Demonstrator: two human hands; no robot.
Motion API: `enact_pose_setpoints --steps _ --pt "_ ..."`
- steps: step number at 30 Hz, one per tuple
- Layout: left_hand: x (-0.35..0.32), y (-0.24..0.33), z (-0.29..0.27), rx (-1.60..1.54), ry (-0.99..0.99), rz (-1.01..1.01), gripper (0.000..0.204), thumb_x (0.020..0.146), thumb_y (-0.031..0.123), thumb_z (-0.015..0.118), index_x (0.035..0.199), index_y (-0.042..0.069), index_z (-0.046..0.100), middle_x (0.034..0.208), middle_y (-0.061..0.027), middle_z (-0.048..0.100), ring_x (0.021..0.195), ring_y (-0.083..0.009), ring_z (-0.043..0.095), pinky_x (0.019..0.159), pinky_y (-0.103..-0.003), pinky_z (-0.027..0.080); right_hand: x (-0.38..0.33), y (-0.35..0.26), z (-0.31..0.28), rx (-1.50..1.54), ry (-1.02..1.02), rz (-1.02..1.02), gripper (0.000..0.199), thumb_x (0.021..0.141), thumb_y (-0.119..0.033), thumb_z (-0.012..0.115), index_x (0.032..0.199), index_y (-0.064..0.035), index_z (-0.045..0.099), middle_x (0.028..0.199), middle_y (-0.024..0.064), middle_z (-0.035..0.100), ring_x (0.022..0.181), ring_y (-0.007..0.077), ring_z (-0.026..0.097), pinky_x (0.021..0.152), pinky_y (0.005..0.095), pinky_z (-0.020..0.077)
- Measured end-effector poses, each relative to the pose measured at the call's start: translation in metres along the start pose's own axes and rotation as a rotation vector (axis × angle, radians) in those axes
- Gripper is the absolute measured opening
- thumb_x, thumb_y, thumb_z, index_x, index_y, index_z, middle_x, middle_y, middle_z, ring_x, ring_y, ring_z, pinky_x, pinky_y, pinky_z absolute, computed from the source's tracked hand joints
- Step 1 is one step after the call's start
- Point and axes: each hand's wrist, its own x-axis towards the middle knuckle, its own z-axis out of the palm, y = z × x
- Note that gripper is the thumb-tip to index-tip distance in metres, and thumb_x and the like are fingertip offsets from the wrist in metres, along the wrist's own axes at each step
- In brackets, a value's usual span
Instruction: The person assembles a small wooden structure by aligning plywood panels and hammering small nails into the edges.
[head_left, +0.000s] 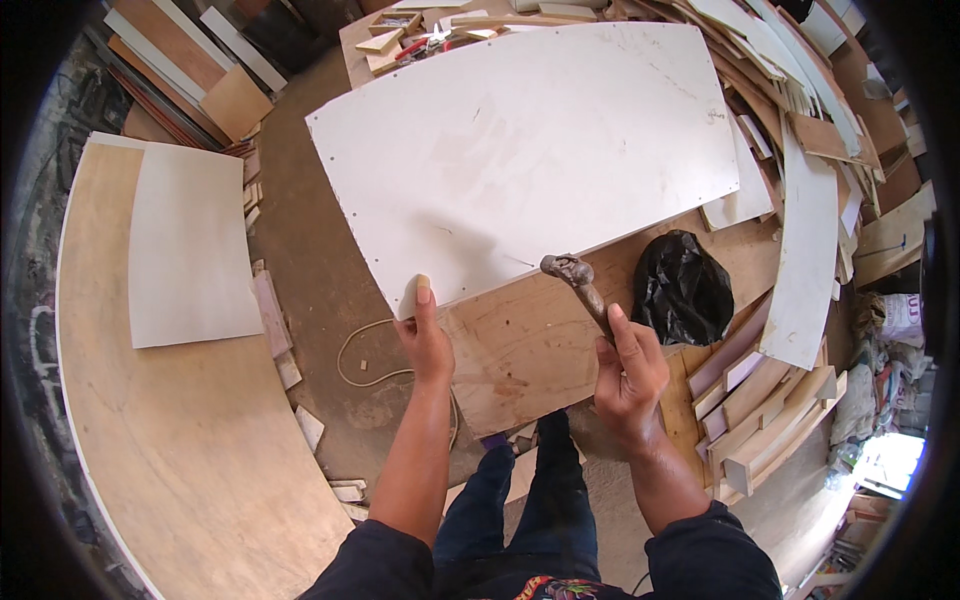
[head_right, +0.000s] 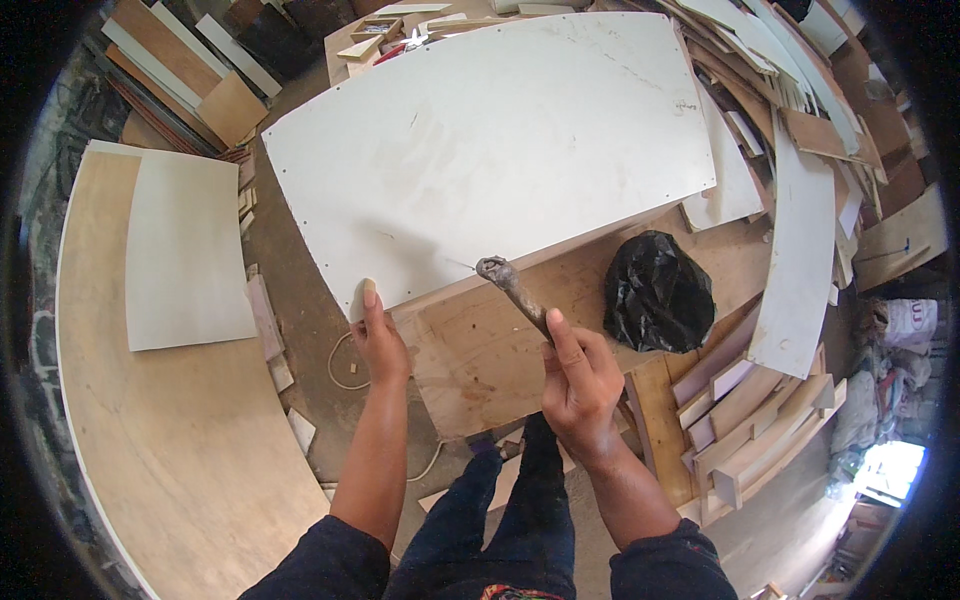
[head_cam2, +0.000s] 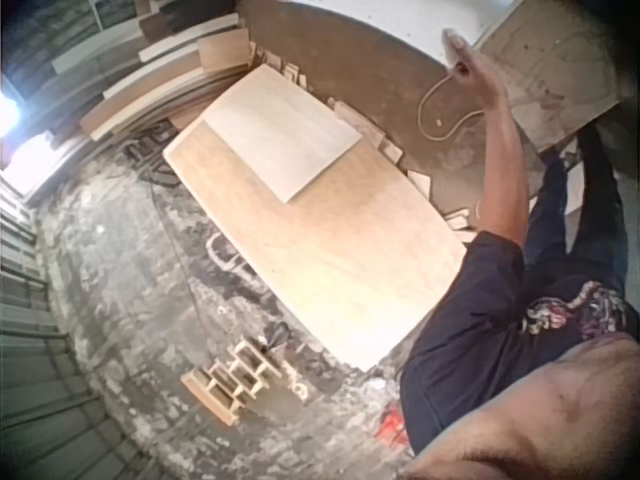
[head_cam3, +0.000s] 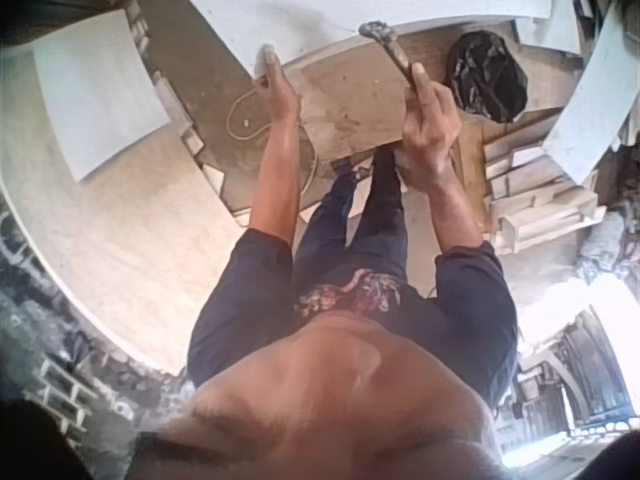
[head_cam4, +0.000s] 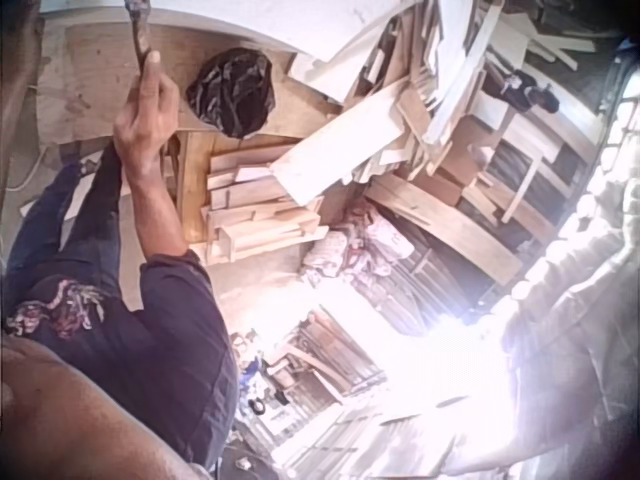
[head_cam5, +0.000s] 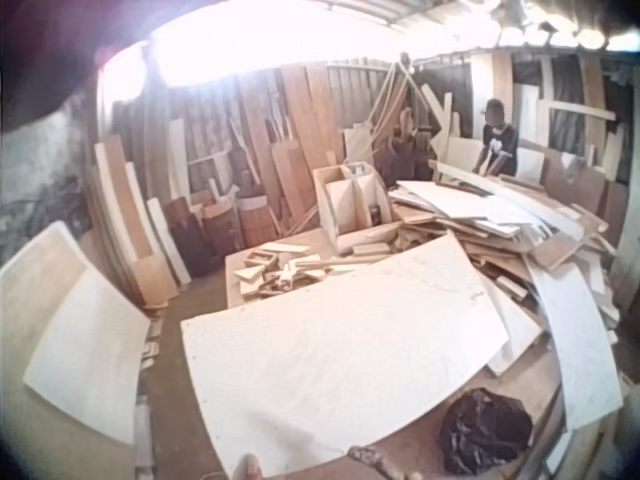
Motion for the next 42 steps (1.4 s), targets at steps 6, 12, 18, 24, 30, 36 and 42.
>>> enact_pose_setpoints --steps 6,12,18,24,30,36,42 --pt "-0.008 -0.002 0.000 -0.012 -0.022 0.079 0.050 0.101 0.038 0.071 0.131 0.000 0.058 0.122 -0.0044 0.063 0.111 -0.0110 0.059 0.096 -0.028 0.047 -0.018 0.009 0.005 -0.011 0.011 -0.002 0.054 0.085 0.011 0.075 0.138 -0.0008 0.067 0.094 0.0163 0.069 0.078 0.0291 0.067 0.071 0.0357 0.0550" --pt "-0.005 -0.010 -0.010 0.021 -0.108 0.032 0.054 0.101 0.037 0.071 0.135 -0.002 0.054 0.133 -0.0083 0.060 0.123 -0.0146 0.057 0.106 -0.032 0.045 -0.028 0.011 0.012 0.013 0.012 0.027 0.053 0.085 0.010 0.075 0.136 -0.0012 0.068 0.094 0.0166 0.069 0.077 0.0292 0.067 0.070 0.0364 0.0550" --pt "-0.004 -0.012 0.003 -0.071 -0.026 0.195 0.062 0.101 0.038 0.072 0.141 -0.003 0.049 0.137 -0.0116 0.058 0.126 -0.0176 0.057 0.109 -0.033 0.044 -0.034 0.011 0.013 0.013 -0.008 0.027 0.055 0.082 0.009 0.078 0.135 -0.0018 0.069 0.095 0.0162 0.069 0.077 0.0294 0.067 0.070 0.0366 0.0554" --pt "-0.008 -0.005 0.004 -0.010 -0.070 0.150 0.065 0.102 0.040 0.070 0.142 -0.005 0.048 0.139 -0.0134 0.058 0.127 -0.0199 0.056 0.111 -0.036 0.043 -0.030 0.011 0.015 0.035 0.004 0.091 0.053 0.082 0.008 0.079 0.133 -0.0016 0.070 0.095 0.0160 0.069 0.078 0.0291 0.068 0.071 0.0357 0.0554" --pt "-0.006 -0.001 0.005 0.069 -0.044 0.129 0.065 0.101 0.041 0.070 0.141 -0.006 0.049 0.137 -0.0131 0.059 0.124 -0.0194 0.056 0.108 -0.036 0.044 -0.031 0.014 0.021 0.047 0.018 0.063 0.052 0.081 0.009 0.080 0.132 -0.0017 0.071 0.096 0.0153 0.070 0.079 0.0276 0.068 0.071 0.0351 0.0551" --pt "-0.005 -0.004 0.004 0.058 -0.038 0.167 0.064 0.101 0.041 0.070 0.140 -0.006 0.050 0.137 -0.0128 0.059 0.123 -0.0192 0.057 0.107 -0.037 0.044 -0.031 0.016 0.027 0.036 0.030 0.044 0.052 0.080 0.009 0.080 0.130 -0.0022 0.073 0.094 0.0144 0.069 0.078 0.0267 0.067 0.071 0.0342 0.0541" --pt "-0.003 -0.010 0.001 0.050 -0.044 0.202 0.062 0.102 0.040 0.069 0.141 -0.005 0.050 0.137 -0.0121 0.060 0.123 -0.0191 0.057 0.108 -0.037 0.044 -0.026 0.017 0.029 0.023 0.022 0.077 0.053 0.079 0.009 0.080 0.130 -0.0019 0.073 0.091 0.0138 0.067 0.076 0.0271 0.066 0.069 0.0351 0.0535"
